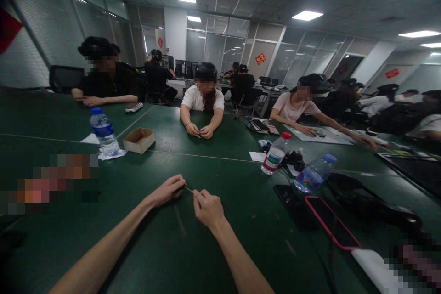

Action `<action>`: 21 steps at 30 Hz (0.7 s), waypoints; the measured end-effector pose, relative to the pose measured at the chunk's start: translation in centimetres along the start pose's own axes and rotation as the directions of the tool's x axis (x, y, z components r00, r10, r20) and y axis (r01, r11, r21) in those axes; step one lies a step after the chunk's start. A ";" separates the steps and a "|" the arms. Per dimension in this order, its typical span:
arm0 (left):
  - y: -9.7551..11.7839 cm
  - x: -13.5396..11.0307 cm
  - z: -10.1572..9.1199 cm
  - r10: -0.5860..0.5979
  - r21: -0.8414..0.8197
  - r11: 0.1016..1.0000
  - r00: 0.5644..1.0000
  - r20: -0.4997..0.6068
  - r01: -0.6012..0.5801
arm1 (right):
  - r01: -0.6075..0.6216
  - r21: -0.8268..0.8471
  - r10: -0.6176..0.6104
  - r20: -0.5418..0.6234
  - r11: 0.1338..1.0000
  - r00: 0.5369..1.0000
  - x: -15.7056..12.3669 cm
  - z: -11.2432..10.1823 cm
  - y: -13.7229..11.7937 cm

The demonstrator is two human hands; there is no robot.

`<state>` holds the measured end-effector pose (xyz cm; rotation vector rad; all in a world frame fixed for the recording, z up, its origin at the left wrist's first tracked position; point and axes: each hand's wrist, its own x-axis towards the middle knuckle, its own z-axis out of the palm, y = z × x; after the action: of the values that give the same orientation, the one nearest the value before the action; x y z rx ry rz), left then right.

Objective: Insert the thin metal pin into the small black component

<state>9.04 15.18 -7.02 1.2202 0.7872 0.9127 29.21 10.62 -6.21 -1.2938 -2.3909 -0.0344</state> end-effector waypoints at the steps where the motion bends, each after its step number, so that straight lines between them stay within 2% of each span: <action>1: 0.1 0.0 0.0 0.002 0.006 1.000 1.000 0.002 -0.002 | 0.002 0.003 -0.002 0.001 1.000 1.000 0.0 0.0 0.0; 8: 0.5 -0.1 0.0 0.005 0.059 0.998 1.000 0.015 -0.006 | 0.028 0.029 -0.028 -0.001 0.999 1.000 0.2 0.1 0.5; 21: 0.5 -0.1 -0.2 0.017 0.068 0.998 1.000 -0.024 -0.016 | 0.043 0.108 -0.044 0.002 0.993 0.999 0.3 0.0 0.6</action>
<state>8.79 15.25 -6.54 1.2786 0.8347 0.9222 29.50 11.21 -6.21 -1.1936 -2.3895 0.0839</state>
